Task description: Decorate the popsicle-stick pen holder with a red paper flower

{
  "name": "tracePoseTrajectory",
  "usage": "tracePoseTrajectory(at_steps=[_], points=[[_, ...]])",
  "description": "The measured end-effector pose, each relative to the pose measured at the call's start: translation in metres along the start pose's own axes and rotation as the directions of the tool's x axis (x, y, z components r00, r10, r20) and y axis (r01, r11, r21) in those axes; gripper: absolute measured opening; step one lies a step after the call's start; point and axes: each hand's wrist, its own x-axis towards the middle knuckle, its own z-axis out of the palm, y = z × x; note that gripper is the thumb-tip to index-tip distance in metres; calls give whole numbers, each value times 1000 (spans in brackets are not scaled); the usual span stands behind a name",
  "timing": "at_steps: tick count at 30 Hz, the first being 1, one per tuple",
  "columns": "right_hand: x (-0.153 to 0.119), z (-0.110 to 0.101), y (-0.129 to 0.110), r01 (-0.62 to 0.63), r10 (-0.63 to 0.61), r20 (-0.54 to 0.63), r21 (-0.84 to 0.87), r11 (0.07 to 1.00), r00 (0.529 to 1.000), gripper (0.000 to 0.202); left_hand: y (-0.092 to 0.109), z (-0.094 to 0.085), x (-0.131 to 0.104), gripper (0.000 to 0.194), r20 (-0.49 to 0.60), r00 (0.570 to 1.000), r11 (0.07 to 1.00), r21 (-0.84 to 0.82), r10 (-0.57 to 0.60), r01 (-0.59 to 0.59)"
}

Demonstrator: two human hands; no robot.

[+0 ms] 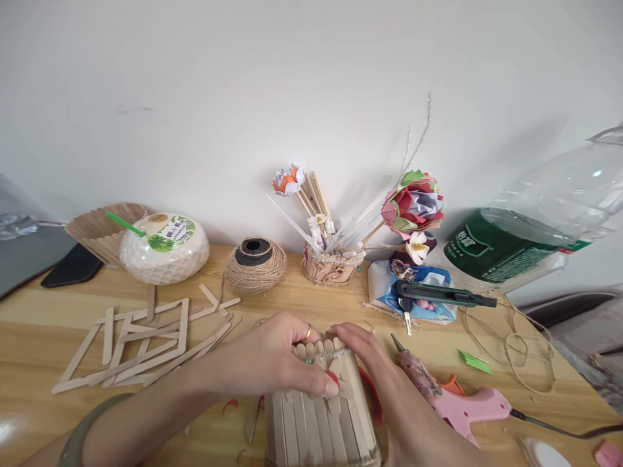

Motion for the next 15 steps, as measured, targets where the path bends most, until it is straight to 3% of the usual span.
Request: tracePoseTrajectory(at_steps=[9, 15], points=[[0, 0, 0, 15, -15, -3, 1, 1000, 1000, 107, -2, 1, 0, 29, 19, 1000, 1000, -15, 10, -10], [-1, 1, -1, 13, -13, -15, 3, 1000, 1000, 106, 5, 3, -3, 36, -87, 996, 1000, -1, 13, -14]])
